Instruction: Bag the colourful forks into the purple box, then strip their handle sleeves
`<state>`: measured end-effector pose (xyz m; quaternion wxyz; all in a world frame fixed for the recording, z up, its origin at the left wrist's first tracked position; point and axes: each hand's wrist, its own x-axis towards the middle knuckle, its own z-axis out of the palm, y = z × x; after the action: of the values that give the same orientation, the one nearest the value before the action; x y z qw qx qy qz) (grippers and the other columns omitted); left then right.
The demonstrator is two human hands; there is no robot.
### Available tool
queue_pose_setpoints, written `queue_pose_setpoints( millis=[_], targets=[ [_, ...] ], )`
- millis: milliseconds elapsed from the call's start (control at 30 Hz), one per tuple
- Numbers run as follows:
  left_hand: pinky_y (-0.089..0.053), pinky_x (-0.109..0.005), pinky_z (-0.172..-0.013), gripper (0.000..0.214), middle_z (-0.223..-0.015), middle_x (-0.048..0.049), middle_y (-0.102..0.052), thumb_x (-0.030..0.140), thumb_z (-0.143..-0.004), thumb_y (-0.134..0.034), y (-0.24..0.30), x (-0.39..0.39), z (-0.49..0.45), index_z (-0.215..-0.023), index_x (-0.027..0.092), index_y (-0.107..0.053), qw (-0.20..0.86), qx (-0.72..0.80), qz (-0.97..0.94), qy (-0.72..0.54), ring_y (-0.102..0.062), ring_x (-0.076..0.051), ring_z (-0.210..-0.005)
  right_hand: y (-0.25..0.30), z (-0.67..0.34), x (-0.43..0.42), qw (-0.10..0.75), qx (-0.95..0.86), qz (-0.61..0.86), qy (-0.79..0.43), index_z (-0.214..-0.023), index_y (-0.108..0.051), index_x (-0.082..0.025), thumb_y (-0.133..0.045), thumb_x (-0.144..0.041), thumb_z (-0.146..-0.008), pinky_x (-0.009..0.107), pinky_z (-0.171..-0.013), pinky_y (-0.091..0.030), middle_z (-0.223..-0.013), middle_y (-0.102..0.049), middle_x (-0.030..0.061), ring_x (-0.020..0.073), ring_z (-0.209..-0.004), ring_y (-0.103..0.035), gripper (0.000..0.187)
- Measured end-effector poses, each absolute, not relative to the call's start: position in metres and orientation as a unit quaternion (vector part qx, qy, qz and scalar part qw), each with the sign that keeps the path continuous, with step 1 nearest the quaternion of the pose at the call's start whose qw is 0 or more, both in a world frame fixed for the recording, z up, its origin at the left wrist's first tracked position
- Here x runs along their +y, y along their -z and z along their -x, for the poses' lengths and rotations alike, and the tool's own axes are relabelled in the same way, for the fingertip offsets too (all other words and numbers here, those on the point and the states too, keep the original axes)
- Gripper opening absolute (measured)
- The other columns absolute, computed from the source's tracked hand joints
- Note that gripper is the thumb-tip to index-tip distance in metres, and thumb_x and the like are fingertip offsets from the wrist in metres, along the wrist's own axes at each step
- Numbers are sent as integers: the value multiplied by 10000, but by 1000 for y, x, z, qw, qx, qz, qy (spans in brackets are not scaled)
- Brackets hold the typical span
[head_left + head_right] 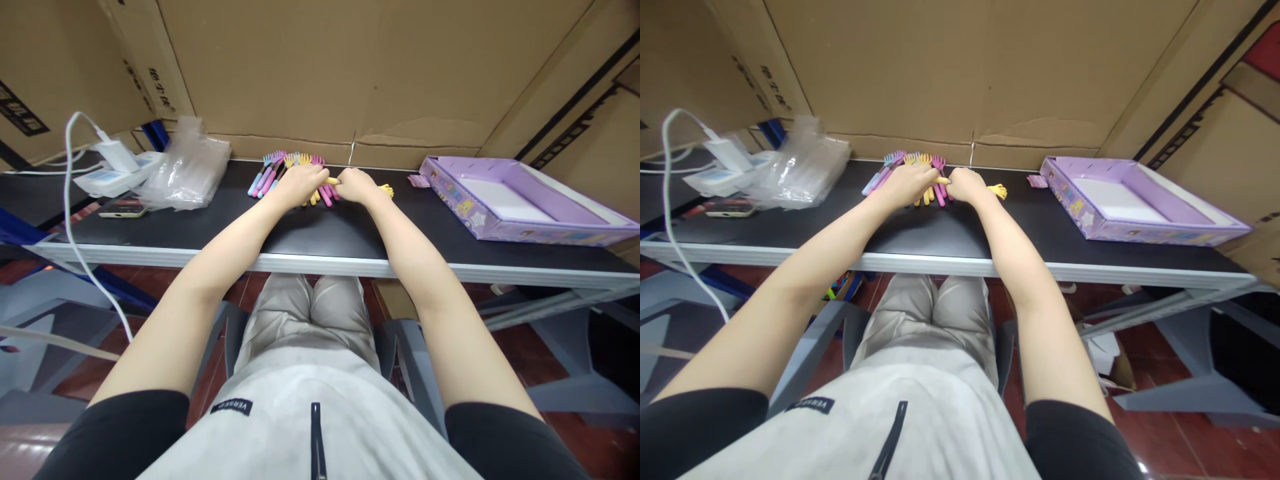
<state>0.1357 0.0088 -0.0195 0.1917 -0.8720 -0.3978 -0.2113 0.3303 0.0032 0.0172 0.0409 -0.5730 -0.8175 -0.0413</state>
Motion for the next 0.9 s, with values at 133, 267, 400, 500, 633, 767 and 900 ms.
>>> queue_pose_setpoints(
  millis=[133, 267, 400, 500, 633, 767, 900],
  targets=[
    [-511, -372, -818, 304, -1056, -203, -834, 134, -1081, -529, 18, 0, -141, -1238, 140, -789, 193, -456, 851, 175, -815, -340, -1039, -15, -329, 6, 51, -819, 562, 106, -1307, -903, -94, -521, -217, -1085, 460, -1071, -575, -1293, -854, 297, 432, -1273, -802, 459],
    [-520, -379, -829, 313, -1051, -212, -853, 209, -1087, -557, 14, -4, -144, -1268, 130, -799, 164, -498, 834, 173, -834, -359, -1010, -14, -331, 10, 51, -825, 545, 140, -1443, -842, -93, -434, -207, -1127, 466, -1084, -543, -1379, -832, 296, 426, -1320, -781, 528],
    [-526, -354, -822, 286, -912, -143, -834, 392, -1112, -602, 10, 3, -143, -1099, 190, -804, 84, -495, 838, 214, -821, -334, -966, -12, -332, 15, 59, -826, 540, 152, -1430, -838, -91, -417, -228, -1159, 448, -1065, -525, -1353, -842, 288, 403, -1291, -789, 519],
    [-504, -340, -743, 403, -705, -73, -716, 521, -1112, -636, 2, 2, -141, -847, 227, -711, -52, -498, 839, 214, -745, -278, -803, -10, -330, 16, 50, -833, 529, 152, -1377, -857, -107, -429, -259, -1176, 435, -1048, -523, -1274, -866, 269, 391, -1262, -799, 497],
    [-396, -327, -585, 611, -554, 5, -493, 682, -1092, -659, -7, -8, -138, -677, 264, -498, -251, -500, 807, 190, -477, -163, -531, -11, -326, 12, 33, -847, 506, 159, -1379, -853, -107, -423, -221, -1167, 435, -1048, -529, -1266, -870, 271, 387, -1277, -804, 493],
    [-408, -292, -575, 508, -642, -18, -619, 603, -1086, -691, 1, -9, -137, -748, 244, -571, -221, -498, 809, 222, -538, -157, -563, -13, -326, 8, 27, -847, 508, 156, -1334, -874, -82, -435, -189, -1142, 459, -1066, -538, -1284, -856, 301, 410, -1296, -800, 491],
    [-482, -315, -688, 285, -801, -85, -771, 435, -1084, -654, 13, 0, -137, -890, 240, -729, 8, -488, 835, 256, -750, -263, -841, -14, -330, 4, 31, -838, 528, 132, -1342, -885, -75, -518, -221, -1090, 475, -1068, -557, -1280, -847, 312, 439, -1293, -786, 469]
  ],
)
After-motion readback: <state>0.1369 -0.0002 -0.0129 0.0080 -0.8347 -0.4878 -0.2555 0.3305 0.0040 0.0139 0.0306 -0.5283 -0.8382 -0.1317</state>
